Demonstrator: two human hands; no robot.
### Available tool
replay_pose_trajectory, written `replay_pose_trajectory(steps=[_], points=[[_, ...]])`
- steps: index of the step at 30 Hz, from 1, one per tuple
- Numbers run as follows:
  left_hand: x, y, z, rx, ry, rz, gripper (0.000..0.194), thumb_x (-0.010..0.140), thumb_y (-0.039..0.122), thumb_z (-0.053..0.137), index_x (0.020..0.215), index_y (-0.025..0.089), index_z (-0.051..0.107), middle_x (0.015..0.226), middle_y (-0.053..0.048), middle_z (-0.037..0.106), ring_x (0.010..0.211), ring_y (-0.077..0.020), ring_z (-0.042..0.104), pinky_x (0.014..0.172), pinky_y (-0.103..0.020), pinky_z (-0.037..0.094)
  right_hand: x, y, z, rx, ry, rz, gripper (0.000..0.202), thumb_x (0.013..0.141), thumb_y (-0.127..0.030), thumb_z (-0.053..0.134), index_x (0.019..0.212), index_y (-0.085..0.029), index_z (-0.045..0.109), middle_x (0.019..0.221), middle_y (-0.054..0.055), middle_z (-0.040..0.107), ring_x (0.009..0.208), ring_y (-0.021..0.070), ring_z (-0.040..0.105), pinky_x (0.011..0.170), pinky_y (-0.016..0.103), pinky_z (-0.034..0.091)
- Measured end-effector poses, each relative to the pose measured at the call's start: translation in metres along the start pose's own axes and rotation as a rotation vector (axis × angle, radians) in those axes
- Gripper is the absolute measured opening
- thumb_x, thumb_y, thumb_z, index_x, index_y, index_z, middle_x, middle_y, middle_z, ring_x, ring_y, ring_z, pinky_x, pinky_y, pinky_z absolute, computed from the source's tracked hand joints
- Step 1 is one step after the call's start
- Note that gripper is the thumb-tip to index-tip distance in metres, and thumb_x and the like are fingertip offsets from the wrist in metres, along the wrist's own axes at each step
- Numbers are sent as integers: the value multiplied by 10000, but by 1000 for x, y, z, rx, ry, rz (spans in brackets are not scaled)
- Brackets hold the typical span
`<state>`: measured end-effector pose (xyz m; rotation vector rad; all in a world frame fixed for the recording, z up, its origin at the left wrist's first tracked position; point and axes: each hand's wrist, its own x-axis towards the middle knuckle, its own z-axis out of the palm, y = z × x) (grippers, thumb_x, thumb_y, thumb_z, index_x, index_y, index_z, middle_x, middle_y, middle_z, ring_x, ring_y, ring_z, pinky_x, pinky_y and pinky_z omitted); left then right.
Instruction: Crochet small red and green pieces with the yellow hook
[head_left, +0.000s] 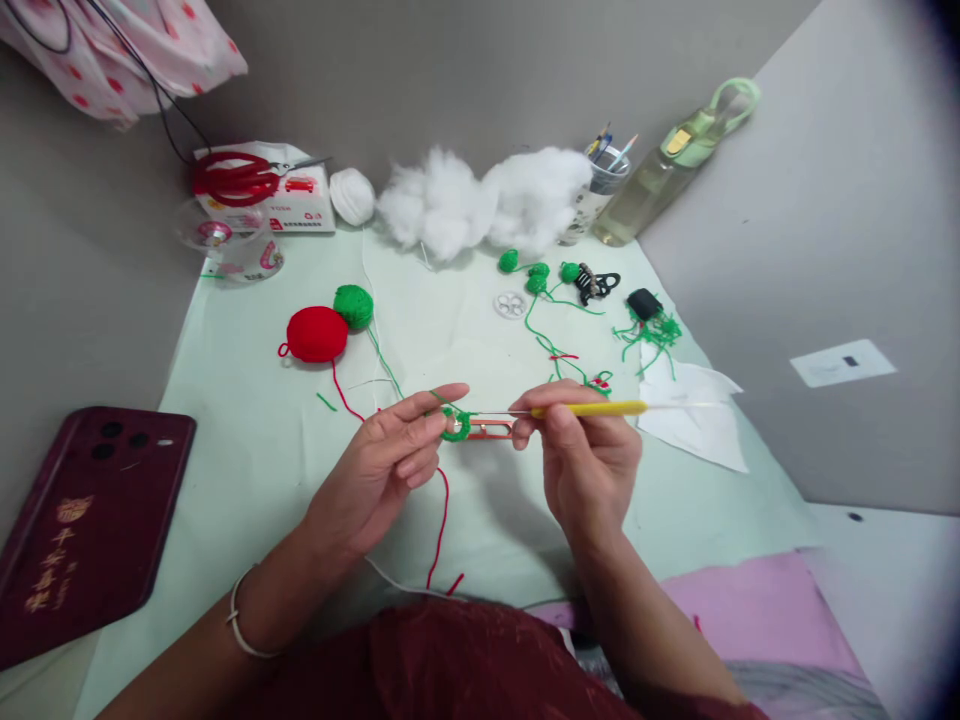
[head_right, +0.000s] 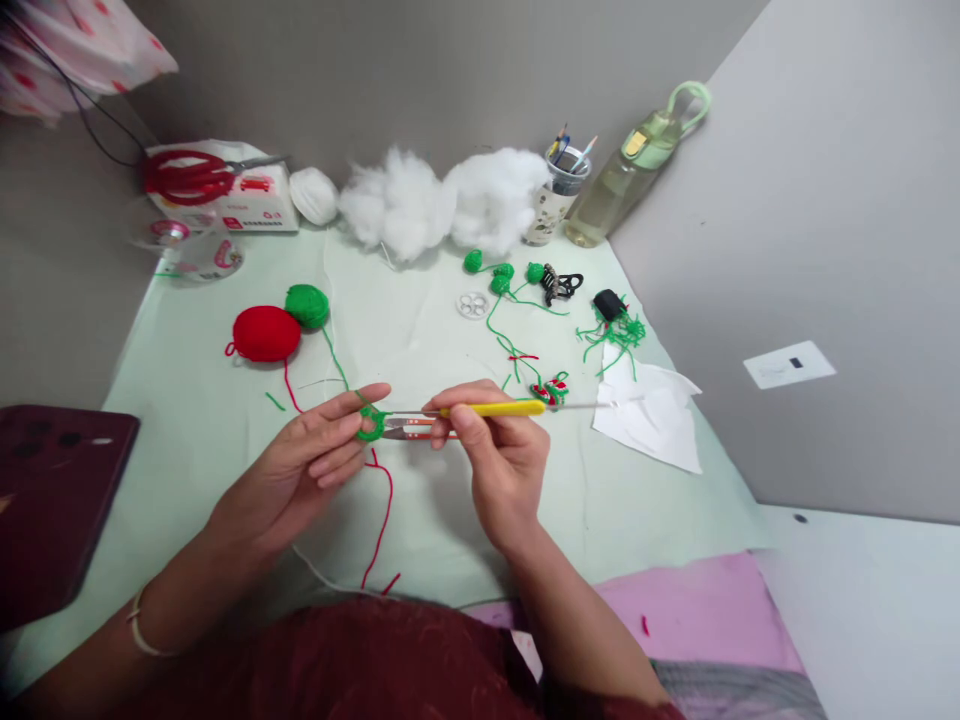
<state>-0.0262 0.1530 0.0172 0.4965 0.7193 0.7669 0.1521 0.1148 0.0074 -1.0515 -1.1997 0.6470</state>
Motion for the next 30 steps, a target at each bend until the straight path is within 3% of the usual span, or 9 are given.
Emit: replay_pose_trajectory(steps=[3, 7, 12, 15, 18, 20, 22, 26, 30], points=[[-1, -1, 2, 67, -1, 78, 299, 841, 193, 843, 1137, 235, 836, 732, 44, 569, 496, -23, 320, 465, -164, 335, 3, 1, 1, 148, -48, 125, 187, 1005, -357, 669, 954, -222, 787, 860, 43, 750, 631, 145, 681, 551, 294, 598], [-1, -5, 4, 134, 15, 99, 401, 812, 212, 873, 1203, 277, 812, 773, 49, 564, 532, -40, 374, 494, -178, 381, 1, 5, 4, 128, -154, 164, 162, 995, -354, 694, 1013, -239, 806, 958, 59, 792, 779, 169, 727, 662, 318, 632], [-1, -4, 1, 149, -10, 69, 374, 833, 253, 869, 1202, 275, 816, 812, 40, 592, 516, -31, 359, 485, -189, 375, 1, 0, 1, 178, -147, 155, 176, 1038, -335, 630, 1017, -221, 763, 900, 42, 787, 698, 150, 725, 624, 299, 635], [-2, -3, 2, 166, 17, 116, 321, 849, 244, 858, 1166, 277, 826, 810, 39, 604, 527, -35, 371, 499, -184, 384, 0, -6, -2, 45, -163, 37, 188, 1072, -240, 550, 1099, -233, 735, 958, 40, 791, 743, 151, 744, 676, 311, 646], [-3, -5, 4, 179, 56, 140, 346, 834, 228, 872, 1175, 261, 818, 802, 40, 599, 540, -43, 387, 495, -179, 384, -6, -8, -4, -308, -228, -252, 261, 1059, -167, 545, 1226, -274, 714, 1025, 42, 801, 864, 179, 768, 741, 327, 649], [-3, -6, 5, 140, 56, 108, 393, 828, 228, 880, 1213, 251, 804, 770, 46, 576, 539, -43, 379, 490, -169, 376, -11, -7, -4, -553, -288, -432, 332, 1015, -126, 617, 1265, -318, 720, 1047, 34, 806, 953, 199, 769, 783, 326, 647], [-3, -6, 5, 53, 14, 27, 411, 838, 248, 876, 1241, 227, 796, 675, 67, 497, 521, -41, 332, 481, -154, 357, -14, -6, -4, -675, -318, -495, 400, 966, -77, 677, 1271, -328, 735, 1100, 40, 801, 1011, 203, 761, 829, 318, 643], [-2, -4, 1, -84, -35, -93, 363, 857, 228, 855, 1212, 175, 809, 682, 65, 496, 499, -15, 227, 451, -126, 307, -9, -5, -3, -381, -180, -293, 284, 1014, -130, 623, 1226, -270, 751, 1039, 53, 785, 919, 190, 753, 801, 335, 644], [-2, -5, 3, -11, -7, 39, 431, 828, 166, 867, 1246, 234, 793, 803, 45, 593, 489, 0, 324, 447, -131, 330, -1, -4, 0, -29, -127, 6, 243, 1081, -261, 524, 1091, -251, 767, 909, 34, 746, 675, 150, 701, 609, 309, 611]])
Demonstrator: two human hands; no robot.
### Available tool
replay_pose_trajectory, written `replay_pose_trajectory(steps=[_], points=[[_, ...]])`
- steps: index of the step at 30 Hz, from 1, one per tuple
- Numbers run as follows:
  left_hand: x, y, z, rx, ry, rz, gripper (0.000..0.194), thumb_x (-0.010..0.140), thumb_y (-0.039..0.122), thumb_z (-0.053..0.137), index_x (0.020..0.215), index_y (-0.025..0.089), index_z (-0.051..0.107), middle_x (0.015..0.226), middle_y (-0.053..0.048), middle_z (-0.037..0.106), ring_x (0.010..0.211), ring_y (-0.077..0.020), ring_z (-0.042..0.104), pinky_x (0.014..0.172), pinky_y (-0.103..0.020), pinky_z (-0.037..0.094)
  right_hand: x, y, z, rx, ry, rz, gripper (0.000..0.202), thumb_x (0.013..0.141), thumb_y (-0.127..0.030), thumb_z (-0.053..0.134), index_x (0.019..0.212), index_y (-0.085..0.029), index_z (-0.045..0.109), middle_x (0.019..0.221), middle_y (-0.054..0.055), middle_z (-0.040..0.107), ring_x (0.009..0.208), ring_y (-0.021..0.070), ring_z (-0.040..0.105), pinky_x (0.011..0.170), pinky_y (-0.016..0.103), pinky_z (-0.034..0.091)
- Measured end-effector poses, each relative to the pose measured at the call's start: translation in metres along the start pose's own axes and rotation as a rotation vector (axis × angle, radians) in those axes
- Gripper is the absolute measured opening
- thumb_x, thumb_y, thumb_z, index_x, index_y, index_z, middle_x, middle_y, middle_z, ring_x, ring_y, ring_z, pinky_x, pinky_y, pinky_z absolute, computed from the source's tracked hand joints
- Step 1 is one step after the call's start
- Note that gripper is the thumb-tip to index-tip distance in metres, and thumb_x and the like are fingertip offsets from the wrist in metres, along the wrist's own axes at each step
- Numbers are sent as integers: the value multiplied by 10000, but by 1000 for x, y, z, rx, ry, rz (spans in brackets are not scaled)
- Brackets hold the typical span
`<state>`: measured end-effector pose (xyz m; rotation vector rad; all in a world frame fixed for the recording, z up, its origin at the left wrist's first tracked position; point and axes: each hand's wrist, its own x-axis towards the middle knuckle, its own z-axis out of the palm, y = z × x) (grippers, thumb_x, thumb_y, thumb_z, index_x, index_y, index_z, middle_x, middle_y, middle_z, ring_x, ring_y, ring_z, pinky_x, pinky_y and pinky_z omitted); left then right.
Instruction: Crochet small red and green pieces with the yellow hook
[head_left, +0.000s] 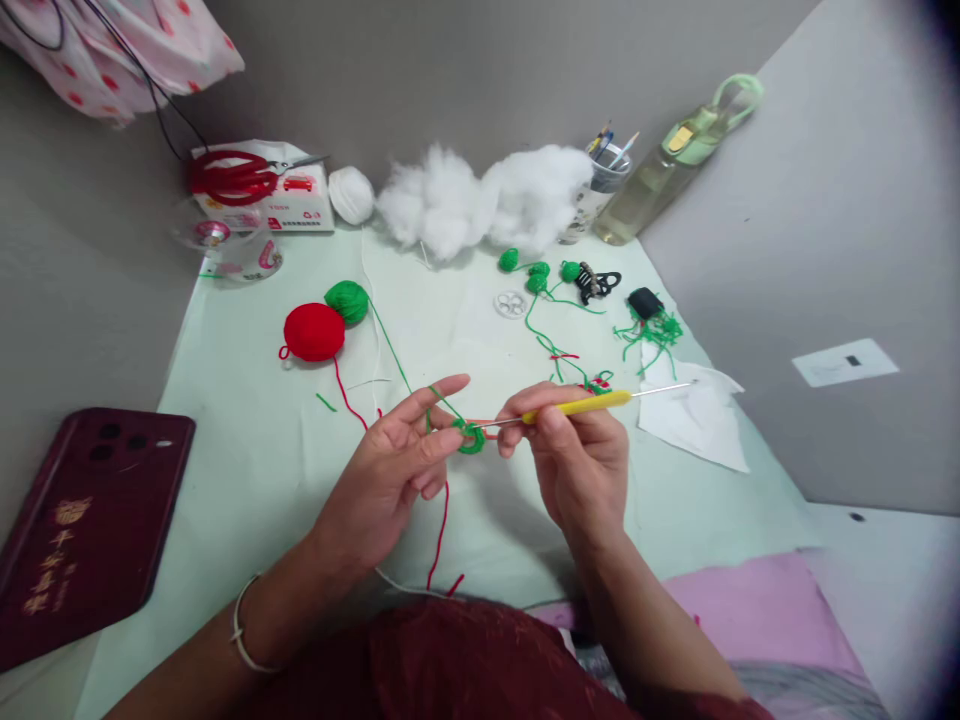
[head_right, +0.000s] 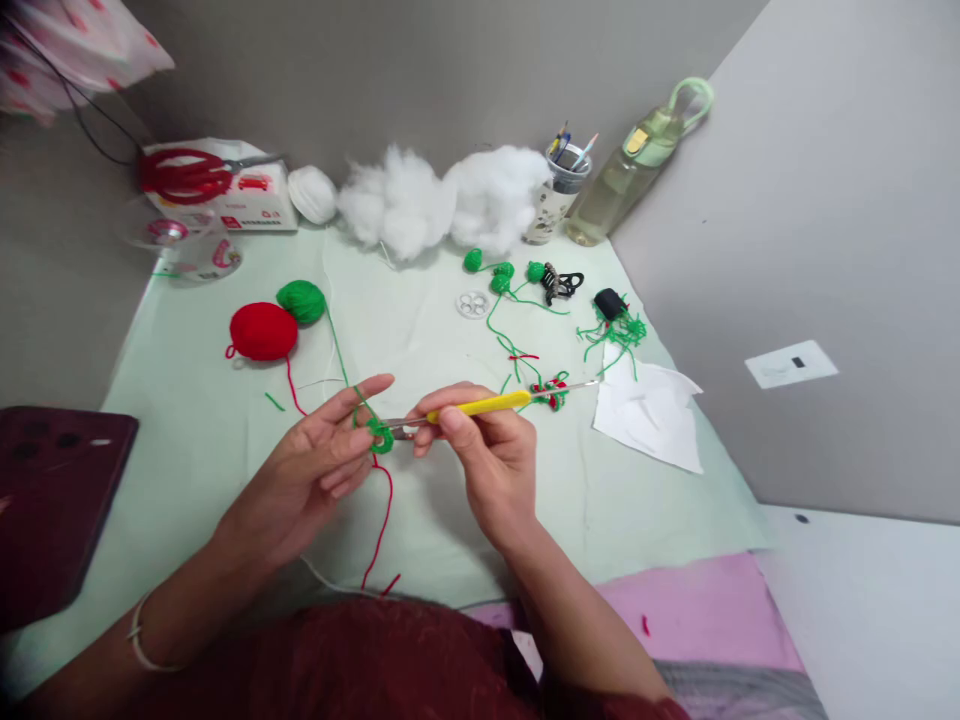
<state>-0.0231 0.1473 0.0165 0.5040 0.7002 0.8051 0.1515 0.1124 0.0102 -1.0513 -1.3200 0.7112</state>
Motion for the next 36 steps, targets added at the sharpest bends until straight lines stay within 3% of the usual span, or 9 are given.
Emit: replay_pose_trajectory(steps=[3, 5, 7, 11, 14, 23, 26, 31, 36], points=[[-1, -3, 4, 56, 31, 72, 527, 821, 149, 875, 1315, 287, 758, 815, 54, 608, 505, -7, 386, 462, -127, 354, -4, 5, 4, -287, -63, -157, 215, 1042, -219, 605, 1147, -274, 785, 999, 56, 764, 845, 180, 731, 711, 324, 628], [-1, -4, 4, 42, 27, 31, 521, 840, 166, 869, 1336, 268, 750, 747, 63, 576, 504, -10, 374, 470, -120, 356, -9, 9, 5, -489, -78, -363, 285, 1004, -158, 655, 1223, -293, 776, 1079, 72, 774, 960, 197, 731, 778, 329, 630], [0, -3, 2, -3, -6, -58, 457, 863, 196, 855, 1311, 216, 768, 668, 77, 507, 489, -10, 319, 461, -115, 342, -11, 10, 5, -494, -41, -417, 327, 993, -130, 659, 1255, -295, 763, 1085, 76, 780, 969, 202, 730, 782, 337, 630], [3, 1, -3, -57, -21, -92, 313, 889, 193, 824, 1201, 168, 822, 663, 72, 492, 480, 0, 226, 438, -104, 310, -3, 6, 1, -51, 122, -59, 210, 1032, -211, 614, 1079, -286, 804, 896, 34, 752, 745, 172, 696, 660, 333, 607], [3, 1, -3, 18, -12, -7, 287, 866, 185, 843, 1149, 229, 843, 731, 52, 561, 483, 7, 300, 443, -104, 329, 4, 4, 0, 255, 117, 133, 178, 1026, -294, 646, 977, -278, 817, 865, 14, 732, 646, 134, 654, 582, 291, 570], [2, -3, -2, 131, -11, 58, 299, 828, 227, 881, 1118, 295, 853, 799, 43, 602, 504, -6, 382, 474, -138, 389, 2, 2, 0, 289, -42, 181, 176, 1048, -302, 620, 1045, -280, 794, 939, 22, 786, 770, 151, 723, 700, 310, 614], [1, -3, -4, 165, 37, 102, 286, 836, 216, 870, 1113, 288, 852, 801, 40, 596, 526, -18, 408, 486, -143, 392, 1, -3, -4, 109, -70, 43, 221, 1072, -226, 550, 1117, -270, 762, 979, 29, 784, 815, 157, 743, 730, 321, 627], [-1, -5, -2, 200, 107, 163, 334, 837, 216, 879, 1156, 305, 840, 815, 40, 591, 556, -25, 429, 493, -136, 387, -8, 0, -6, -470, -238, -394, 348, 1020, -157, 603, 1323, -304, 694, 1113, 56, 803, 1024, 221, 762, 844, 352, 651], [1, 1, -3, -20, -49, -104, 389, 831, 261, 884, 1213, 217, 828, 632, 80, 431, 492, -15, 252, 449, -123, 321, -10, 4, -4, -558, -206, -425, 421, 970, -99, 678, 1311, -341, 723, 1160, 40, 785, 1049, 206, 758, 887, 338, 662]])
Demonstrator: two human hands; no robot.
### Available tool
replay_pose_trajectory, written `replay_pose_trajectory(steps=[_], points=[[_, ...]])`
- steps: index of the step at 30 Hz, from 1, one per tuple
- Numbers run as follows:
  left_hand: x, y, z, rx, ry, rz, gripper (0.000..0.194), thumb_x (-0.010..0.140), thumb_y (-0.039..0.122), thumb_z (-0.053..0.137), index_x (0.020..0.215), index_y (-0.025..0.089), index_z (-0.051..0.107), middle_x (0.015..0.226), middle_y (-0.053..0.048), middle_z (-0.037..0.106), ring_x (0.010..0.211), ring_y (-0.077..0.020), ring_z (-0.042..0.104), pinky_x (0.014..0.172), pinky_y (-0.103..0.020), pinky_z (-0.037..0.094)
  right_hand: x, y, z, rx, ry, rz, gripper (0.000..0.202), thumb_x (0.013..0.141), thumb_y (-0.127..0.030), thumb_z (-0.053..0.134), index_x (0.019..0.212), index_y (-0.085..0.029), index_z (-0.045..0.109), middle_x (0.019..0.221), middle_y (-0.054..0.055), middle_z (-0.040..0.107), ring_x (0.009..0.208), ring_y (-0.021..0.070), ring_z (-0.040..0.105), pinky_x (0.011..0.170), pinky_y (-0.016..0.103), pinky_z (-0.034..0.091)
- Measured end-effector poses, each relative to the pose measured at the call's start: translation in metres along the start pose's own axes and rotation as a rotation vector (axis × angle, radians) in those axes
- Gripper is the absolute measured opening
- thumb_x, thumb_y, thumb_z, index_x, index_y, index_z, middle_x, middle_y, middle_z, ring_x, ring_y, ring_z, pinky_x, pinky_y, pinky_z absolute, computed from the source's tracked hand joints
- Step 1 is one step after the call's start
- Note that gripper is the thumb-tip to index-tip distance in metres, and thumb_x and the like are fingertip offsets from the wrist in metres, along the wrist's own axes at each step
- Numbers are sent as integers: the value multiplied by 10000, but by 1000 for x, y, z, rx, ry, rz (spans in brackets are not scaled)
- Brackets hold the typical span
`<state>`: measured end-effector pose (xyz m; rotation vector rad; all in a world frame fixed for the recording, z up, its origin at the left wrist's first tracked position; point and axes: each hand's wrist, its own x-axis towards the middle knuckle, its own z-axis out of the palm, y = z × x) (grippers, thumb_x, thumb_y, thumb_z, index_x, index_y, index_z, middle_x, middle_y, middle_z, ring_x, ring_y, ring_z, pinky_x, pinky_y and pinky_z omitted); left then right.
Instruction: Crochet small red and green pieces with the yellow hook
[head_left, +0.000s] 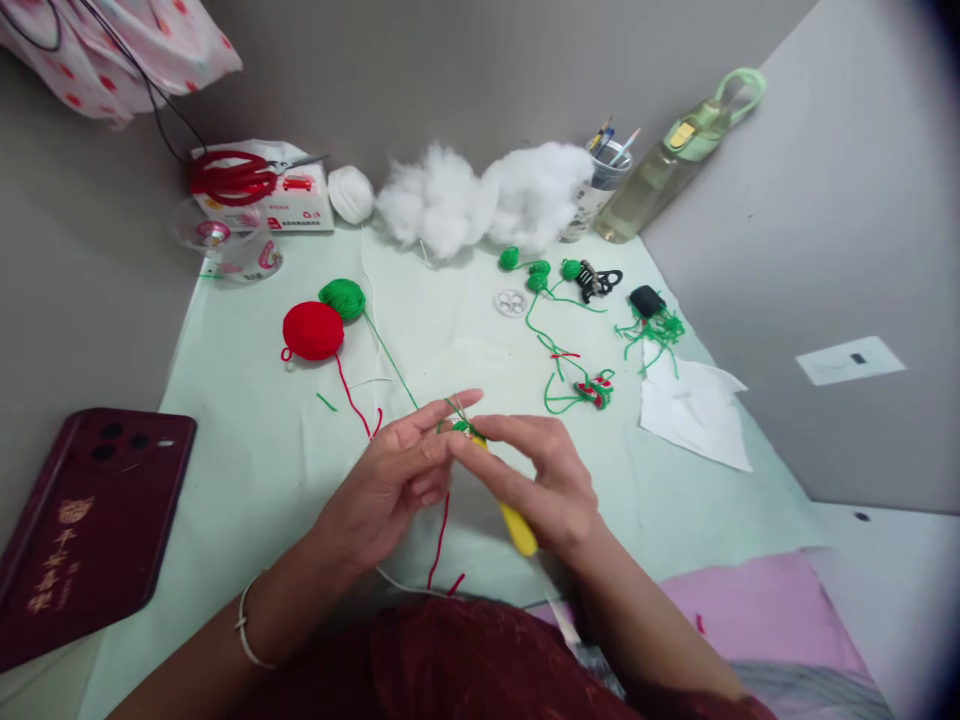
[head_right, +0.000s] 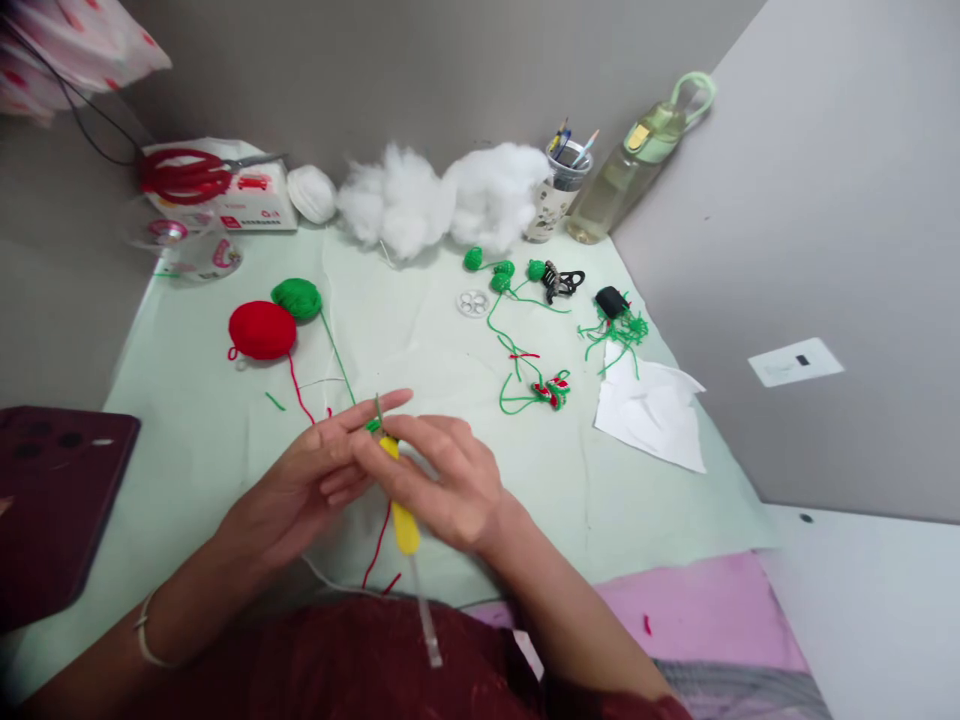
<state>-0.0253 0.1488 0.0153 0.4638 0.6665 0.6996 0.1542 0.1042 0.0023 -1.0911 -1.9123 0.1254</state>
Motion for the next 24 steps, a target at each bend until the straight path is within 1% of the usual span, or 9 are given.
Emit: replay_pose_trajectory(steps=[2, 4, 6, 8, 10, 13, 15, 20, 24], points=[[1, 2, -2, -38, -21, -40, 365, 834, 241, 876, 1192, 186, 834, 642, 78, 438, 491, -7, 218, 443, -117, 305, 4, 2, -1, 180, 91, 121, 308, 1015, -139, 628, 1252, -294, 748, 1074, 49, 788, 944, 190, 760, 809, 340, 665], [2, 3, -3, -15, 5, 3, 357, 837, 209, 869, 1192, 202, 833, 697, 61, 500, 490, 1, 252, 446, -116, 309, 9, 4, -1, 460, 170, 303, 220, 1058, -221, 571, 1150, -255, 768, 964, 48, 775, 779, 169, 739, 691, 331, 651], [2, 1, -2, 45, 40, 80, 385, 829, 185, 873, 1206, 243, 825, 760, 51, 551, 494, 2, 319, 451, -122, 325, 11, 6, -1, 620, 179, 444, 235, 1077, -283, 541, 1081, -238, 772, 900, 41, 752, 673, 148, 702, 618, 313, 628], [2, -2, 2, 102, 80, 157, 450, 811, 167, 885, 1238, 289, 808, 813, 50, 581, 512, -5, 375, 460, -130, 346, 9, 5, 2, 536, 144, 434, 214, 1062, -280, 573, 1085, -256, 785, 930, 44, 754, 731, 158, 714, 646, 315, 630], [1, -5, 4, 124, 114, 190, 493, 820, 172, 882, 1285, 303, 784, 816, 51, 589, 527, -16, 390, 472, -133, 360, 5, 2, 6, 277, 98, 302, 229, 1015, -205, 645, 1145, -314, 798, 1027, 51, 770, 897, 192, 739, 748, 341, 641], [1, -6, 4, 73, 87, 115, 448, 858, 219, 858, 1298, 238, 777, 738, 56, 538, 515, -24, 327, 472, -137, 351, -1, -1, 10, 55, 99, 123, 379, 959, -123, 695, 1224, -379, 782, 1144, 54, 778, 1034, 229, 735, 826, 372, 643], [2, -4, 2, 17, 41, 43, 412, 867, 223, 847, 1274, 194, 787, 699, 64, 499, 501, -21, 258, 457, -136, 323, -1, -1, 9, 142, 159, 184, 335, 978, -141, 674, 1211, -356, 783, 1093, 55, 789, 981, 228, 740, 809, 384, 644], [3, 2, -3, 14, 21, 42, 321, 874, 184, 820, 1195, 176, 823, 646, 67, 479, 485, -21, 229, 444, -136, 297, 11, 5, 1, 717, 317, 584, 165, 1018, -324, 658, 976, -263, 806, 867, 29, 754, 654, 153, 662, 612, 319, 590], [2, -1, 0, 104, 1, 143, 317, 853, 209, 846, 1166, 255, 832, 724, 44, 569, 506, -27, 341, 470, -149, 352, 12, 6, 5, 905, 232, 623, 136, 994, -344, 703, 976, -270, 816, 879, 19, 744, 699, 140, 663, 652, 295, 577]])
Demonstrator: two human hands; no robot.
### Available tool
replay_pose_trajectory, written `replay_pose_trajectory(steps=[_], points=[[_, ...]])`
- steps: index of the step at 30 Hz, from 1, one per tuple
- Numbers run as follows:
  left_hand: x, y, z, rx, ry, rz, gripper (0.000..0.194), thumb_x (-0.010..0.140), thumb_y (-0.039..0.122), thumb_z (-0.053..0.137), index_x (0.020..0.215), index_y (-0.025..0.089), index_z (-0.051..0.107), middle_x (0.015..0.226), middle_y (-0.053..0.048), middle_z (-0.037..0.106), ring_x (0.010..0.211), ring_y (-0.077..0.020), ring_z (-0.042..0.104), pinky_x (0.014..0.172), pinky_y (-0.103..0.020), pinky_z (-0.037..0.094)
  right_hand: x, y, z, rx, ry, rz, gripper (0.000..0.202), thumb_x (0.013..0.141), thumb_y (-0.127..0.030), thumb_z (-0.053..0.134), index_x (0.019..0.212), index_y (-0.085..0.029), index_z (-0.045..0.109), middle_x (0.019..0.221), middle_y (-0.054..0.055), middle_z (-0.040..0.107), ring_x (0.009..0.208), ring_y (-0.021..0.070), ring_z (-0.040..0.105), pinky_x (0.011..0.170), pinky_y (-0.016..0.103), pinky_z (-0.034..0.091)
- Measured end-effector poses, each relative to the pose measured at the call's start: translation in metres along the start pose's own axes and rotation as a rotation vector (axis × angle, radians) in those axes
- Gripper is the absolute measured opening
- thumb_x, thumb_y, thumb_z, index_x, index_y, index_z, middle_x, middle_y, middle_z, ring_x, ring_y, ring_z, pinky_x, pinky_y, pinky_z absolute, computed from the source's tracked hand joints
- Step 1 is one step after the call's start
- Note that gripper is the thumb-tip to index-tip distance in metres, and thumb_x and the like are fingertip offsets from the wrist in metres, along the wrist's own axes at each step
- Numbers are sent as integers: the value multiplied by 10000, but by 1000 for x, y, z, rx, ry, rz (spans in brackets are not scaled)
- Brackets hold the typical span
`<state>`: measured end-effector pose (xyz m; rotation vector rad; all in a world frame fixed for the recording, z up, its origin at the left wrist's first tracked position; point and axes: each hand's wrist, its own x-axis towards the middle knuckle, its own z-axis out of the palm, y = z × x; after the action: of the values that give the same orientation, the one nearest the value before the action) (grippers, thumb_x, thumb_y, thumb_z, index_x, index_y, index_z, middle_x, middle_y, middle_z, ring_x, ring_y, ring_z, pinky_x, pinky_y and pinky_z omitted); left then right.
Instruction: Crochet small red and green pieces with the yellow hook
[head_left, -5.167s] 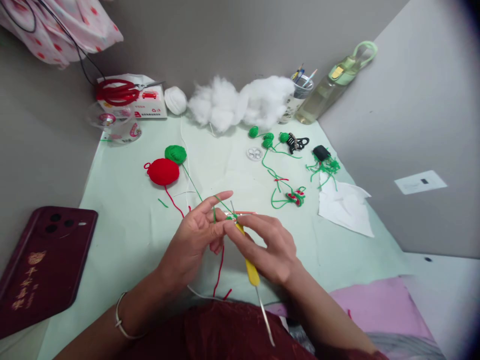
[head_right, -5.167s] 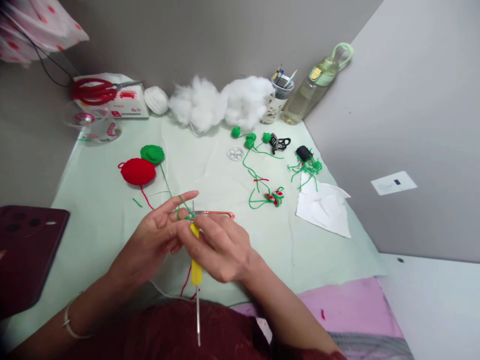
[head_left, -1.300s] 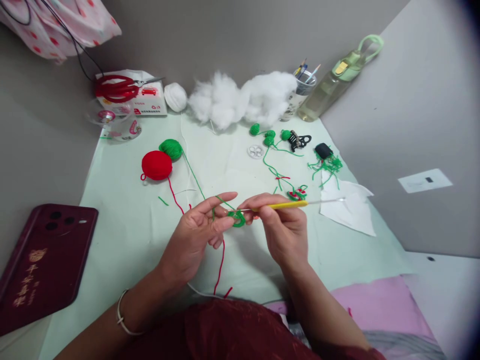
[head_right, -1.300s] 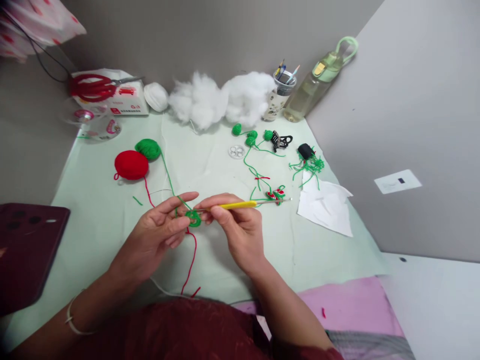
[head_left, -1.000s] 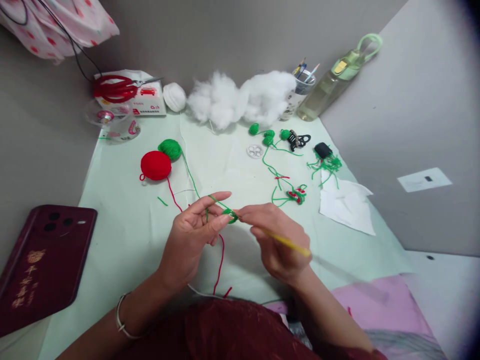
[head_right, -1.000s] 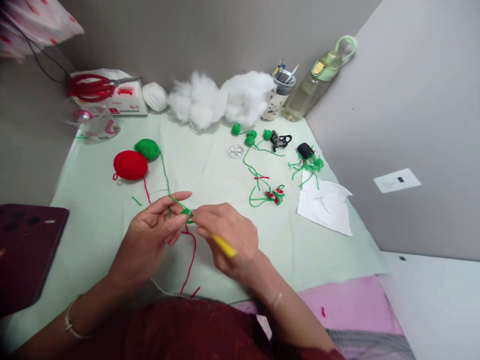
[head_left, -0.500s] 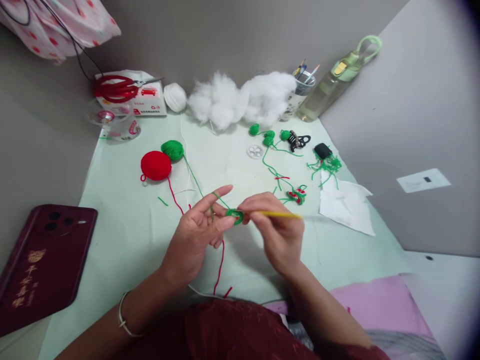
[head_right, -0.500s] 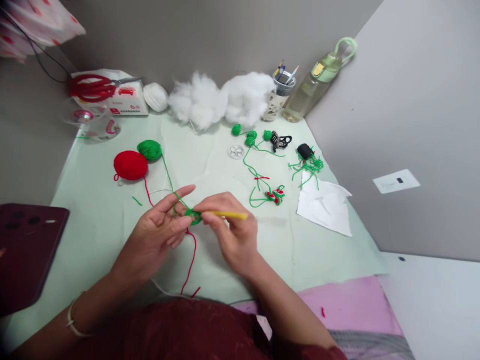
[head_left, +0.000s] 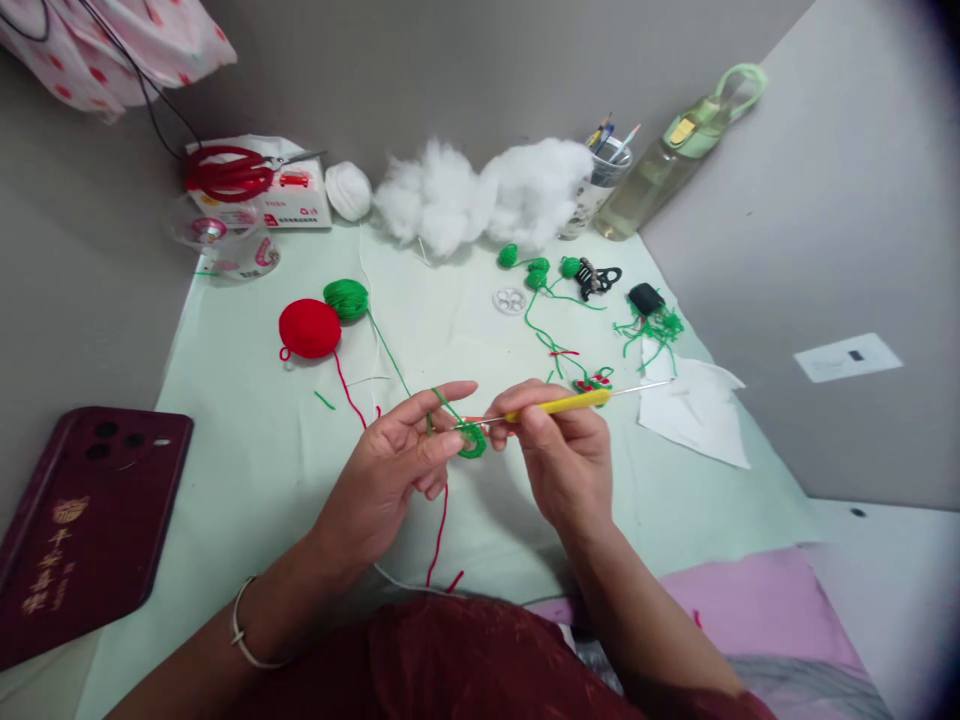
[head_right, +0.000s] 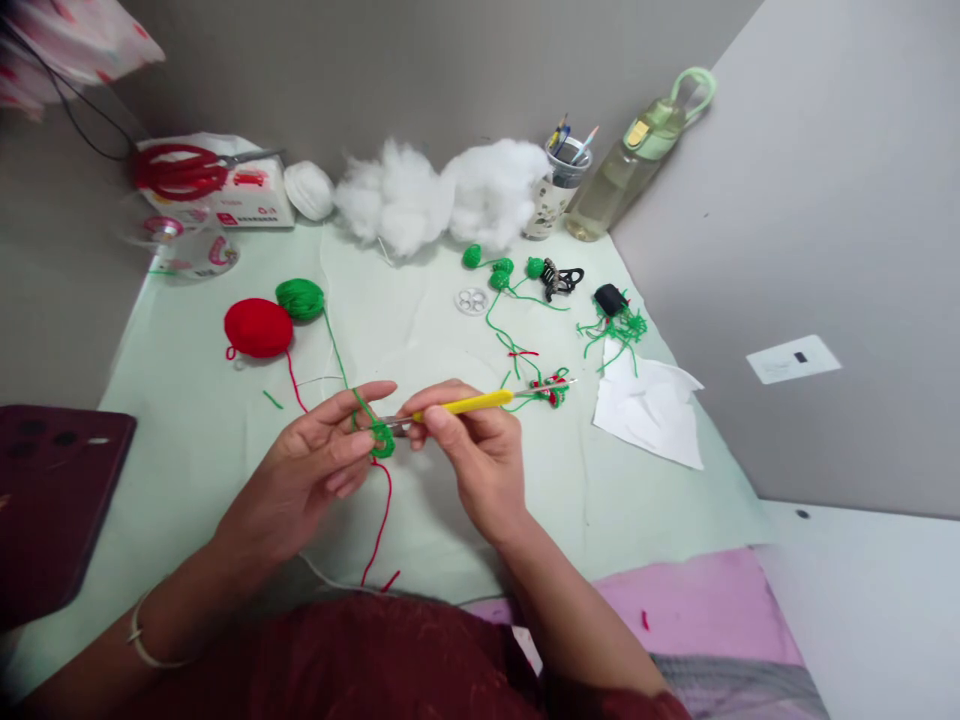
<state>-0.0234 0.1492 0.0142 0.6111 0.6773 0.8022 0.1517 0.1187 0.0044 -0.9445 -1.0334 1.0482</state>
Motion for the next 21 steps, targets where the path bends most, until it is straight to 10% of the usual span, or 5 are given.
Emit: replay_pose_trajectory(steps=[21], points=[[0, 2, -2, -19, -39, -45, 320, 843, 213, 834, 1163, 227, 831, 779, 29, 587, 495, -27, 349, 481, -185, 389, 7, -3, -3, 95, 75, 162, 224, 927, -449, 762, 854, -237, 768, 702, -17, 672, 582, 118, 605, 546, 252, 536]])
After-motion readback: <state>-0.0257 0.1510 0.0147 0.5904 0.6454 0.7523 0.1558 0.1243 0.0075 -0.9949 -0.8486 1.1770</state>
